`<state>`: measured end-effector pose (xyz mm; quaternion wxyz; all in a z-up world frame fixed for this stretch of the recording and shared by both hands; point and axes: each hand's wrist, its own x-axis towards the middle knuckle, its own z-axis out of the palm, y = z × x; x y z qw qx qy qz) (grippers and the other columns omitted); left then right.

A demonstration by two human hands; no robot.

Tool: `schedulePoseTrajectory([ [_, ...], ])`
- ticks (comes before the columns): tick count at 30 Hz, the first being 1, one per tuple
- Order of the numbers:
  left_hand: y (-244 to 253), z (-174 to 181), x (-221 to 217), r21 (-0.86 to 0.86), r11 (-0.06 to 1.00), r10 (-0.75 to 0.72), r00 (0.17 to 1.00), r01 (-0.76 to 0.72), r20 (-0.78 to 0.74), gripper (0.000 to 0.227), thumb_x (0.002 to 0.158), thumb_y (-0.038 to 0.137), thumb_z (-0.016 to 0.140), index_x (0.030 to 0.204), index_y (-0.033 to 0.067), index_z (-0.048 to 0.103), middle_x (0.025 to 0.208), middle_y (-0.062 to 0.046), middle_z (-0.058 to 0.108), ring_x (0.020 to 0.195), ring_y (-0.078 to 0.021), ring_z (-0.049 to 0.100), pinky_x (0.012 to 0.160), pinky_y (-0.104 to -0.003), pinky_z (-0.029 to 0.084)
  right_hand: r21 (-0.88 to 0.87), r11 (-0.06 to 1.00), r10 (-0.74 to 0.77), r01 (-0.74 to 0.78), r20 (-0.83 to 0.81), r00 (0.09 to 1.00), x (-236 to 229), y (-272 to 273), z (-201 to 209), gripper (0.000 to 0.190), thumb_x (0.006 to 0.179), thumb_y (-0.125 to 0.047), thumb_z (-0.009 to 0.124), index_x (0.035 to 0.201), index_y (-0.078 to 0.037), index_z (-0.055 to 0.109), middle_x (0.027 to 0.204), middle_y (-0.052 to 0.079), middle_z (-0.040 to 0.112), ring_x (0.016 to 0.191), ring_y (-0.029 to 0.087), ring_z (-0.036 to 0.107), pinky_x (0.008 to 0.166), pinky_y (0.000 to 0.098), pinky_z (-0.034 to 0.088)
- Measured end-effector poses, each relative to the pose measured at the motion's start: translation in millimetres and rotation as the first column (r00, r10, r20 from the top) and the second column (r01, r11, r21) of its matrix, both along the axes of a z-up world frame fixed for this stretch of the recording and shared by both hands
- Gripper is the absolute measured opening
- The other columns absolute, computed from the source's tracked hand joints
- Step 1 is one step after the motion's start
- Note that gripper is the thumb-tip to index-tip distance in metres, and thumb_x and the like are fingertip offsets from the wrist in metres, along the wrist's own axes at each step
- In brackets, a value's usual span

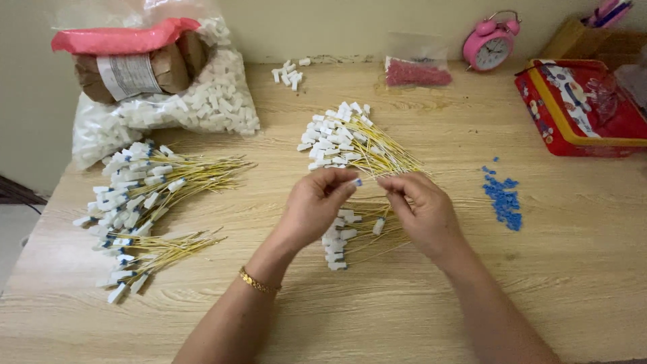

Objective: Assembling blue caps onto wire leads with white plastic connectors.

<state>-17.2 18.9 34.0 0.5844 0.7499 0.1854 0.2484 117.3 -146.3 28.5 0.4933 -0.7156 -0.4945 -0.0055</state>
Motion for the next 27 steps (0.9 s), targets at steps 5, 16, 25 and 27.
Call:
schedulePoseTrajectory([
  [5, 17.5, -17.3, 1.4, 0.337, 0.941, 0.02, 0.992, 0.023, -0.123, 0.018, 0.088, 0.018, 0.075, 0.105, 0.0185, 0.081, 0.089, -0.006, 0.078, 0.091, -0.0292, 0.074, 0.08, -0.042, 0.058, -0.436, 0.897, 0.145, 0.069, 0.438, 0.887, 34.6, -15.6, -43.2, 0.022, 0.09, -0.033, 0.07, 0.11, -0.036, 0.077, 0.117, -0.004, 0.071, 0.113, 0.028, 0.065, 0.087, 0.047, 0.05],
  [16, 23.3, -45.1, 7.0, 0.578, 0.765, -0.073, 0.93, 0.284, -0.36, 0.02, 0.086, 0.023, 0.071, 0.103, 0.0192, 0.079, 0.108, -0.009, 0.075, 0.108, -0.0386, 0.069, 0.092, -0.05, 0.057, -0.3, 0.954, 0.148, -0.022, 0.404, 0.903, 14.7, -5.2, -20.8, 0.013, 0.093, -0.03, 0.07, 0.105, -0.029, 0.075, 0.105, -0.004, 0.073, 0.103, 0.025, 0.069, 0.082, 0.0427, 0.052],
  [25, 71.1, -52.0, 27.9, 0.555, 0.832, 0.161, 0.957, 0.001, -0.243, 0.024, 0.094, 0.015, 0.06, 0.108, 0.0229, 0.078, 0.1, -0.006, 0.077, 0.099, -0.0324, 0.073, 0.083, -0.046, 0.058, -0.297, 0.948, 0.171, -0.117, 0.163, 0.972, 12.2, 19.8, -13.9, 0.029, 0.095, -0.017, 0.067, 0.123, -0.017, 0.072, 0.102, 0.009, 0.078, 0.098, 0.03, 0.074, 0.088, 0.0479, 0.054],
  [27, 72.5, -58.2, 50.1, 0.8, 0.598, 0.235, 0.965, -0.05, -0.115, 0.02, 0.087, 0.024, 0.072, 0.106, 0.0266, 0.077, 0.094, -0.004, 0.071, 0.089, -0.0311, 0.072, 0.074, -0.045, 0.06, -0.218, 0.969, -0.055, 0.117, 0.27, 0.961, 29.0, 7.3, 2.3, 0.021, 0.097, -0.018, 0.068, 0.118, -0.017, 0.074, 0.101, 0.008, 0.075, 0.094, 0.031, 0.073, 0.082, 0.044, 0.056],
])
